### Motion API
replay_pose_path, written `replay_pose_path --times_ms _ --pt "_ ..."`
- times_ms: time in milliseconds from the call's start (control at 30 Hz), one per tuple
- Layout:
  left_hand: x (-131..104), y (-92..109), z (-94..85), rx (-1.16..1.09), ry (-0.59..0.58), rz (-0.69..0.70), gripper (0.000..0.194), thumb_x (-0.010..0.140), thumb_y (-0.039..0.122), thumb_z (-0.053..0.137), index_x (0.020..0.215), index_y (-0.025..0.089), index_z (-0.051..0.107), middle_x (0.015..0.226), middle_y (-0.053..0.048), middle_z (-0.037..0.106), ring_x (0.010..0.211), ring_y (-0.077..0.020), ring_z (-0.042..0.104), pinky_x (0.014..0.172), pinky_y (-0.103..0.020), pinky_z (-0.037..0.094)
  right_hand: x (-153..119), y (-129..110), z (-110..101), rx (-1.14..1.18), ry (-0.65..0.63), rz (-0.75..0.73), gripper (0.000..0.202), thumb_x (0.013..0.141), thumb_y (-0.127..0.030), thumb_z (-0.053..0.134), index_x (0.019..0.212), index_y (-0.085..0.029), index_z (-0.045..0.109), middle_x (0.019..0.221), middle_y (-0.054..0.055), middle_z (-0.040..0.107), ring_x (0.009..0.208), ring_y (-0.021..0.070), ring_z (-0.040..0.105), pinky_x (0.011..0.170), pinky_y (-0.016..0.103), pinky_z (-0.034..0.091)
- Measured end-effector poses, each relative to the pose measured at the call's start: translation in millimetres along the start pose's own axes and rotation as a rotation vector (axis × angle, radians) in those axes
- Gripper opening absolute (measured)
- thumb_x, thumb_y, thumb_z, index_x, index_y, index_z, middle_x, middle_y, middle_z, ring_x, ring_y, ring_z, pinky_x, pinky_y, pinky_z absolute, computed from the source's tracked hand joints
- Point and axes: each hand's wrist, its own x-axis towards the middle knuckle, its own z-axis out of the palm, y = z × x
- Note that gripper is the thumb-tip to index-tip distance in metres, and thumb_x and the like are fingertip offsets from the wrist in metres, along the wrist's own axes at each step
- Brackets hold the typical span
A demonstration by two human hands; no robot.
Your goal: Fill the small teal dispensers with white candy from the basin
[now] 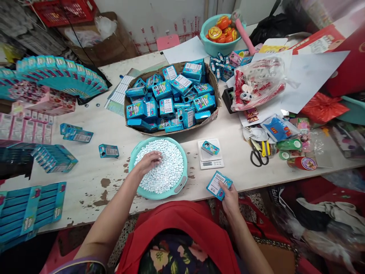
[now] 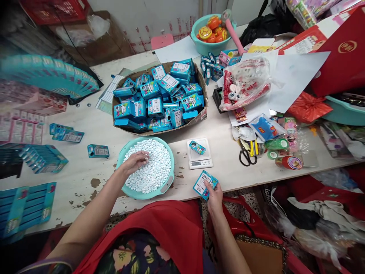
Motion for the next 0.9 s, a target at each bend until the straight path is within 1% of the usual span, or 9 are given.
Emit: replay_pose_path --times_ms 67,133,200,333,400,467,533,633,900 --pt "1.6 6.2 11.0 0.084 -0.083 -0.007 0.025 0.068 0.033 0.065 0.085 0.015 0.06 0.077 -0.005 0.063 0.061 -0.0124 0.056 0.057 -0.025 0.044 0.6 2.6 1.6 -0.002 -0.009 0.004 0.044 0.053 -0.029 0.085 0.089 -0.018 0.062 0.083 -0.001 0.072 0.068 0.017 0.068 0.069 0.033 0.058" --pt "5.8 19.2 33.5 0.344 -0.164 0.045 0.017 0.071 0.028 0.059 0.082 0.015 0.061 0.071 -0.003 0.061 0.06 -0.0136 0.056 0.056 -0.025 0.043 0.8 4.1 3.5 0.002 -0.015 0.009 0.046 0.052 -0.029 0.085 0.089 -0.018 0.061 0.083 0.0 0.072 0.068 0.0178 0.068 0.068 0.033 0.058" --pt "11.7 38.1 66.5 0.671 -0.219 0.199 0.013 0.073 0.019 0.053 0.08 0.015 0.063 0.073 -0.004 0.062 0.065 -0.0162 0.058 0.06 -0.027 0.044 0.5 3.8 5.5 0.017 -0.019 0.01 0.046 0.052 -0.029 0.086 0.089 -0.018 0.061 0.083 0.0 0.072 0.068 0.018 0.069 0.067 0.033 0.058" --pt "23.8 76.5 142.3 1.135 -0.256 0.596 0.026 0.073 0.006 0.043 0.086 0.016 0.065 0.091 -0.008 0.062 0.085 -0.0202 0.06 0.075 -0.029 0.044 0.5 1.6 3.7 0.054 -0.004 -0.011 0.046 0.052 -0.03 0.086 0.089 -0.018 0.061 0.082 -0.001 0.072 0.068 0.0175 0.069 0.069 0.033 0.058" --pt "29.1 87.6 172.6 1.247 -0.27 0.683 0.029 0.074 0.006 0.043 0.09 0.017 0.064 0.096 -0.009 0.061 0.087 -0.0203 0.059 0.075 -0.029 0.043 1.6 2.6 -1.6 0.07 0.017 -0.014 0.047 0.052 -0.03 0.086 0.09 -0.018 0.061 0.082 -0.001 0.072 0.069 0.0177 0.069 0.07 0.033 0.058" --pt "33.4 92.2 192.9 1.345 -0.275 0.708 0.029 0.075 0.005 0.042 0.091 0.017 0.063 0.096 -0.009 0.06 0.085 -0.0204 0.059 0.072 -0.029 0.042 3.1 5.2 -9.0 0.085 0.04 -0.008 0.047 0.052 -0.03 0.086 0.09 -0.018 0.061 0.081 -0.001 0.072 0.068 0.0176 0.069 0.068 0.033 0.058" --pt "36.2 92.8 203.2 1.419 -0.275 0.725 0.029 0.076 0.005 0.041 0.092 0.017 0.063 0.096 -0.01 0.06 0.085 -0.0213 0.059 0.069 -0.029 0.042 4.3 8.0 -16.3 0.099 0.057 0.001 0.047 0.052 -0.029 0.086 0.09 -0.018 0.061 0.08 -0.001 0.072 0.067 0.0175 0.069 0.067 0.032 0.058" --pt "38.0 92.4 203.7 1.404 -0.268 0.78 0.032 0.078 0.008 0.041 0.1 0.018 0.061 0.099 -0.009 0.061 0.087 -0.0217 0.059 0.07 -0.03 0.041 4.7 10.3 -23.9 0.111 0.063 -0.002 0.047 0.052 -0.03 0.086 0.091 -0.018 0.061 0.082 -0.001 0.073 0.067 0.0178 0.069 0.066 0.032 0.058" --pt "37.8 97.5 172.5 1.204 -0.105 0.791 0.023 0.083 0.02 0.046 0.099 0.02 0.063 0.098 -0.005 0.065 0.089 -0.0197 0.06 0.074 -0.028 0.042 4.5 9.7 -23.9 0.105 0.043 -0.013 0.045 0.054 -0.029 0.085 0.091 -0.017 0.062 0.081 -0.001 0.073 0.067 0.0171 0.069 0.065 0.03 0.058"
